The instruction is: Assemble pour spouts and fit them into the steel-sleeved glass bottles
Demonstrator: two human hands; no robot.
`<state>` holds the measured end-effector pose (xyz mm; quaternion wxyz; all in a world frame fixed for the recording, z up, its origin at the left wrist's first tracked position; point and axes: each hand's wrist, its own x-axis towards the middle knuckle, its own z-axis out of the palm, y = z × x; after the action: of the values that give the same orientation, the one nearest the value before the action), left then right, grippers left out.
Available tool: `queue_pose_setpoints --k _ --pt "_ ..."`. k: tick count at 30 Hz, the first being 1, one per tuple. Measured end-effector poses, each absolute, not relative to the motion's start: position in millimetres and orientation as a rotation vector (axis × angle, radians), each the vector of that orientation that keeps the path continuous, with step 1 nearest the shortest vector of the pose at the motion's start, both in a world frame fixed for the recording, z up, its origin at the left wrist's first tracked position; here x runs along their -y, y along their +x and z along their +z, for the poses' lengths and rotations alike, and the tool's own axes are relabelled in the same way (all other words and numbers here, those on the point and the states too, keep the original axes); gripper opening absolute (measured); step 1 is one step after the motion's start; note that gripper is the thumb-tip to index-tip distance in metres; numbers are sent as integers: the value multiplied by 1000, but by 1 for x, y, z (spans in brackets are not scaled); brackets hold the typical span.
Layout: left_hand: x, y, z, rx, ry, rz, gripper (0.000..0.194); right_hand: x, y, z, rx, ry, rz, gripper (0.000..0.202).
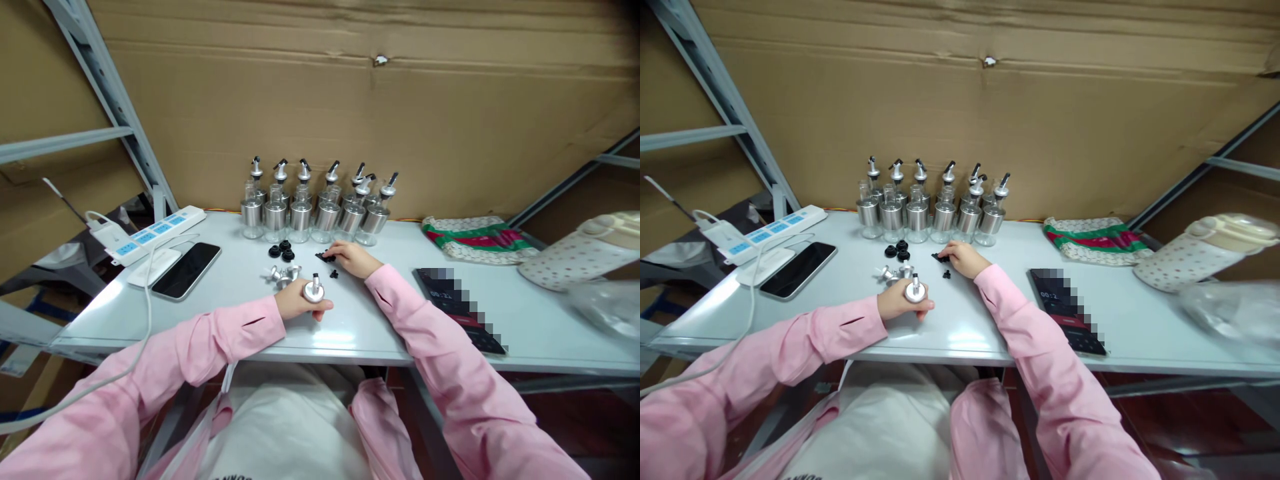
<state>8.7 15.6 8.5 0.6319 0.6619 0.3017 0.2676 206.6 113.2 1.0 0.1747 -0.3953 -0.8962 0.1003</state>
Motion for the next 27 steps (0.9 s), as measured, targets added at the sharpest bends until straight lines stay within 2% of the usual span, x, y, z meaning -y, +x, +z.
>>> queue_pose_setpoints --k 9,22,27 --pt "-17 8 6 -686 1534 617 37 -110 203 1 2558 -1034 204 43" --pt "-17 8 8 -694 1532 619 37 -118 198 -9 2462 -1162 150 30" --pt "-19 7 8 -678 1481 596 39 -112 197 4 2396 -1126 195 26"
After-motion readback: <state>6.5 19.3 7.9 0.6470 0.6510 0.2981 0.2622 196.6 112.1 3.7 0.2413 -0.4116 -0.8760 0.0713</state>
